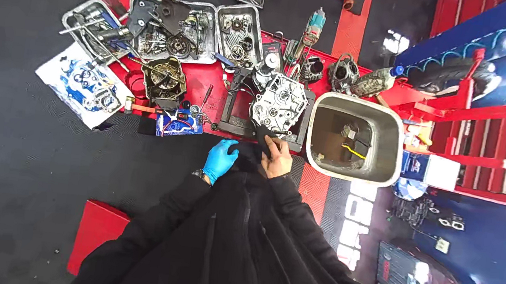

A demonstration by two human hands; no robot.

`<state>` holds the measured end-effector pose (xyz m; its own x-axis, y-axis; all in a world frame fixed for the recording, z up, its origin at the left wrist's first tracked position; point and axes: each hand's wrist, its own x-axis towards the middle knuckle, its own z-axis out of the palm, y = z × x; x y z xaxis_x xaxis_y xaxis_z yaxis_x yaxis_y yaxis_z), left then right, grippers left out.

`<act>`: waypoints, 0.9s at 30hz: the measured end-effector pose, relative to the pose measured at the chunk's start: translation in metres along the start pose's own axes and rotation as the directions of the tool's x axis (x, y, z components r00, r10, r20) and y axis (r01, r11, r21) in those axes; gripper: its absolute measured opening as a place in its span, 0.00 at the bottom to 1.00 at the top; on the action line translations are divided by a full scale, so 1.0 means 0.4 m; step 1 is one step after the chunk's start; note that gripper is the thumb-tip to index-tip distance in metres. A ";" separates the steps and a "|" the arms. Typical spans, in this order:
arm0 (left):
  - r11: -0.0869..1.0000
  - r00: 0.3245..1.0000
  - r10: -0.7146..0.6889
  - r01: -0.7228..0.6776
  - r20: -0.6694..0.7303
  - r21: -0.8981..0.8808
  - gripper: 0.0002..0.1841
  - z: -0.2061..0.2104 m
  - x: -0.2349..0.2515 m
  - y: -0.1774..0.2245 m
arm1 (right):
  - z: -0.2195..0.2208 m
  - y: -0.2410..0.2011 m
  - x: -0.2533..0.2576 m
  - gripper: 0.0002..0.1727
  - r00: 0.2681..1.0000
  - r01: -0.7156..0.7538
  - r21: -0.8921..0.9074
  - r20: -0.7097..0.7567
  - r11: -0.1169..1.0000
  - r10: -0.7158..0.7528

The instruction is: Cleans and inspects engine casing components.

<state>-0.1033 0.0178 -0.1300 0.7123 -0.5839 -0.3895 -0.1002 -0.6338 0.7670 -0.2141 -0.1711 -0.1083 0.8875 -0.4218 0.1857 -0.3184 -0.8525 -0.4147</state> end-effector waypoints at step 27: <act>0.636 0.835 -0.409 -0.029 -0.368 -0.771 0.26 -0.219 0.123 0.019 | -0.156 -0.048 0.329 0.24 0.970 -0.065 -0.108 0.227 0.992 0.088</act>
<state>-0.0079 0.0286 -0.0985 0.8914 -0.0415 -0.4513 0.4518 0.0052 0.8921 -0.1121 -0.2293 -0.0205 0.9085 -0.4138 -0.0583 -0.4089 -0.8517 -0.3276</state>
